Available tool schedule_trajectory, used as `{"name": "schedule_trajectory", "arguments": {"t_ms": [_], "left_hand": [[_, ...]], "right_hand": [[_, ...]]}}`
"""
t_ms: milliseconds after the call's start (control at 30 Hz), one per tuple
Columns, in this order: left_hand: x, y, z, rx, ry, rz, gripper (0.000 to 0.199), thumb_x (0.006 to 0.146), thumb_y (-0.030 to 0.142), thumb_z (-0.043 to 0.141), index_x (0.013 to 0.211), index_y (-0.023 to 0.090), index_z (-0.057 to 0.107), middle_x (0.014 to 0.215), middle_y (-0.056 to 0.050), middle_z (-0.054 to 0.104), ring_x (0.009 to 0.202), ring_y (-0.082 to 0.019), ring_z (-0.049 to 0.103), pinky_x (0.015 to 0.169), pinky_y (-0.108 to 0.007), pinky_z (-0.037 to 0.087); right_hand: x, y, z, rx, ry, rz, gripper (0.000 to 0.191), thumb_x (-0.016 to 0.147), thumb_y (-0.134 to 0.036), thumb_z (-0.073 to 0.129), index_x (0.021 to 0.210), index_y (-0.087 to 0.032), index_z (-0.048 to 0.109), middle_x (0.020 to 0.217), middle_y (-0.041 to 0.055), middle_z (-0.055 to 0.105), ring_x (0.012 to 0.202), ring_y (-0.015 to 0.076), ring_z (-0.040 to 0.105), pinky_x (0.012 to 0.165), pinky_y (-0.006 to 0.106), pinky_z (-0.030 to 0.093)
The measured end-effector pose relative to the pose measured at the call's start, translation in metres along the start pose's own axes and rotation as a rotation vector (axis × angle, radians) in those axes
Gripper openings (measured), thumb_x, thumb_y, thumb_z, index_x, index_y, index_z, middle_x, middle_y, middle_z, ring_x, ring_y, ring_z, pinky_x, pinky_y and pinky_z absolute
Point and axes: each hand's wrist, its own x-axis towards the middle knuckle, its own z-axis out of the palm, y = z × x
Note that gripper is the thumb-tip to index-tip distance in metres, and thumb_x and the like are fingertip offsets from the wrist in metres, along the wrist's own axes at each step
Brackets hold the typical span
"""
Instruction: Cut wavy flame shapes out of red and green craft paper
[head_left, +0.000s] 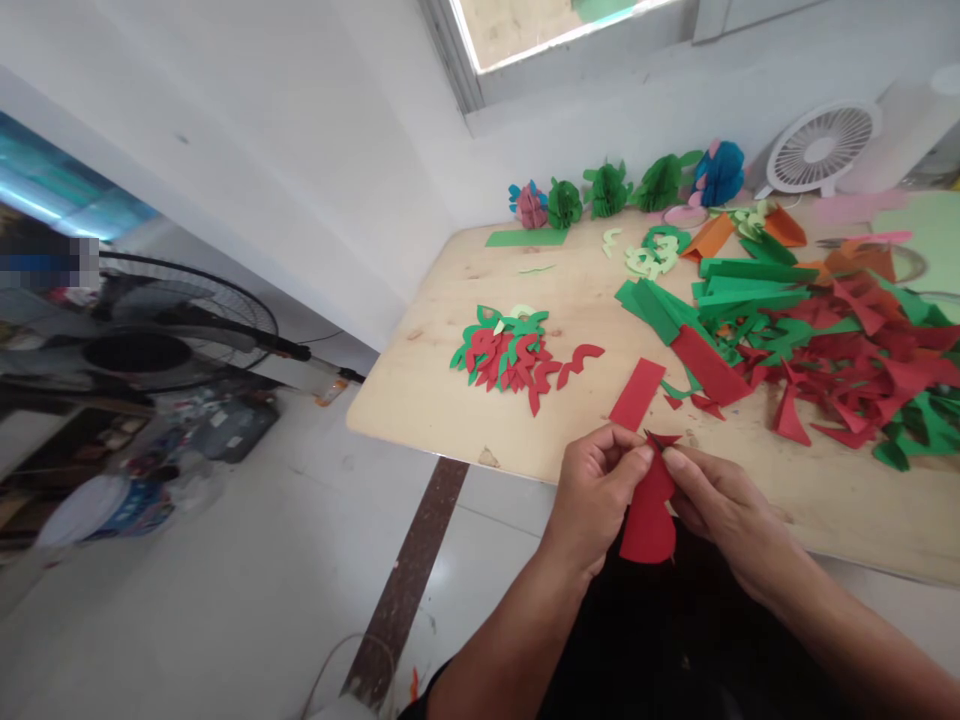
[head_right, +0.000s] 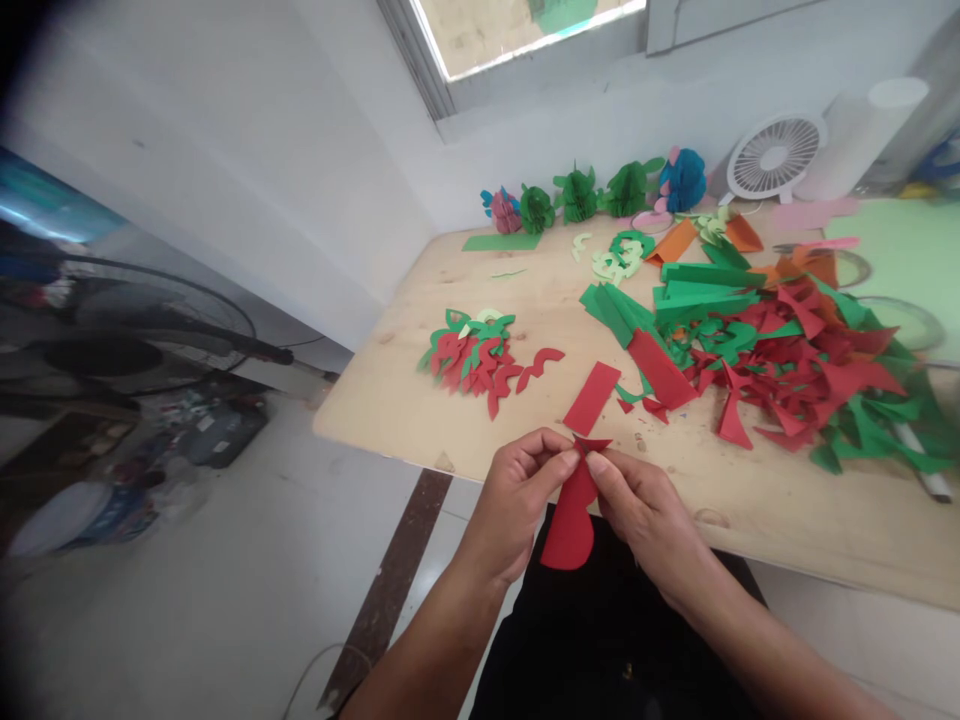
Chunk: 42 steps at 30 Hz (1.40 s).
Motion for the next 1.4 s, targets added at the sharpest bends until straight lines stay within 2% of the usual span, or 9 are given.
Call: {"name": "schedule_trajectory", "arguments": {"t_ms": [400, 633, 733, 833, 967, 1067, 1200, 1300, 1400], "left_hand": [[0.012, 0.005, 0.002, 0.012, 0.018, -0.016, 0.014, 0.071, 0.024, 0.065, 0.065, 0.015, 0.057, 0.058, 0.003, 0.052, 0.054, -0.007, 0.043, 0.056, -0.020, 0.037], [0.021, 0.000, 0.006, -0.156, 0.234, 0.046, 0.015, 0.067, 0.027, 0.070, 0.069, 0.015, 0.060, 0.062, 0.002, 0.058, 0.058, -0.008, 0.050, 0.061, -0.021, 0.042], [0.023, -0.003, 0.009, -0.284, 0.269, 0.037, 0.020, 0.066, 0.030, 0.071, 0.070, 0.016, 0.057, 0.064, 0.002, 0.060, 0.058, -0.009, 0.054, 0.062, -0.022, 0.044], [0.023, -0.004, 0.010, -0.308, 0.275, 0.048, 0.020, 0.069, 0.032, 0.069, 0.072, 0.017, 0.056, 0.065, 0.002, 0.060, 0.058, -0.009, 0.054, 0.062, -0.023, 0.043], [0.011, -0.012, -0.001, 0.046, 0.281, 0.186, 0.019, 0.080, 0.035, 0.058, 0.089, 0.019, 0.060, 0.078, -0.002, 0.063, 0.073, -0.014, 0.057, 0.072, -0.029, 0.044], [-0.003, -0.027, -0.016, 0.719, 0.210, 0.362, 0.019, 0.078, 0.024, 0.060, 0.096, 0.020, 0.061, 0.092, -0.006, 0.063, 0.089, -0.021, 0.055, 0.082, -0.037, 0.040], [-0.006, -0.050, -0.030, 1.381, 0.098, 0.504, 0.009, 0.077, 0.013, 0.055, 0.081, 0.020, 0.059, 0.084, -0.007, 0.061, 0.081, -0.023, 0.052, 0.074, -0.040, 0.038], [0.010, -0.057, -0.028, 1.512, 0.084, 0.588, 0.013, 0.079, 0.010, 0.049, 0.075, 0.019, 0.056, 0.078, -0.006, 0.059, 0.076, -0.022, 0.051, 0.070, -0.038, 0.037], [0.036, -0.052, -0.019, 1.419, 0.143, 0.609, 0.012, 0.078, 0.009, 0.050, 0.072, 0.019, 0.055, 0.075, -0.006, 0.059, 0.074, -0.022, 0.052, 0.069, -0.037, 0.039]], "right_hand": [[0.012, -0.004, -0.005, 0.005, 0.054, -0.008, 0.044, 0.085, -0.057, 0.047, 0.061, -0.021, 0.038, 0.051, -0.0081, 0.025, 0.044, 0.0081, 0.019, 0.040, 0.023, 0.013], [0.006, -0.001, -0.006, 0.058, 0.087, -0.030, 0.035, 0.086, -0.052, 0.048, 0.072, -0.020, 0.052, 0.051, -0.0061, 0.033, 0.044, 0.0107, 0.029, 0.040, 0.023, 0.024], [0.005, 0.003, -0.004, -0.011, 0.071, -0.065, 0.023, 0.080, -0.042, 0.060, 0.075, -0.020, 0.057, 0.062, -0.0010, 0.050, 0.058, 0.0147, 0.046, 0.053, 0.025, 0.038], [0.007, 0.002, -0.005, -0.040, 0.088, -0.063, 0.017, 0.076, -0.036, 0.064, 0.071, -0.020, 0.059, 0.067, 0.0005, 0.055, 0.063, 0.0161, 0.049, 0.059, 0.026, 0.041], [0.011, -0.003, -0.014, -0.045, 0.130, -0.016, 0.019, 0.074, -0.037, 0.066, 0.074, -0.019, 0.060, 0.056, -0.0045, 0.042, 0.047, 0.0096, 0.034, 0.042, 0.023, 0.027], [0.010, -0.007, -0.019, -0.031, 0.153, -0.017, 0.019, 0.073, -0.035, 0.067, 0.074, -0.019, 0.057, 0.054, -0.0067, 0.033, 0.044, 0.0079, 0.024, 0.040, 0.023, 0.017], [0.008, -0.006, -0.019, -0.003, 0.150, -0.021, 0.020, 0.075, -0.035, 0.066, 0.073, -0.019, 0.053, 0.056, -0.0072, 0.028, 0.046, 0.0076, 0.020, 0.041, 0.024, 0.014], [0.006, -0.004, -0.018, 0.007, 0.163, -0.012, 0.022, 0.075, -0.037, 0.066, 0.074, -0.019, 0.053, 0.057, -0.0075, 0.027, 0.046, 0.0076, 0.020, 0.041, 0.024, 0.014], [0.005, -0.005, -0.019, 0.030, 0.182, -0.013, 0.025, 0.074, -0.039, 0.067, 0.074, -0.019, 0.052, 0.056, -0.0081, 0.027, 0.045, 0.0074, 0.021, 0.041, 0.024, 0.015]]}}
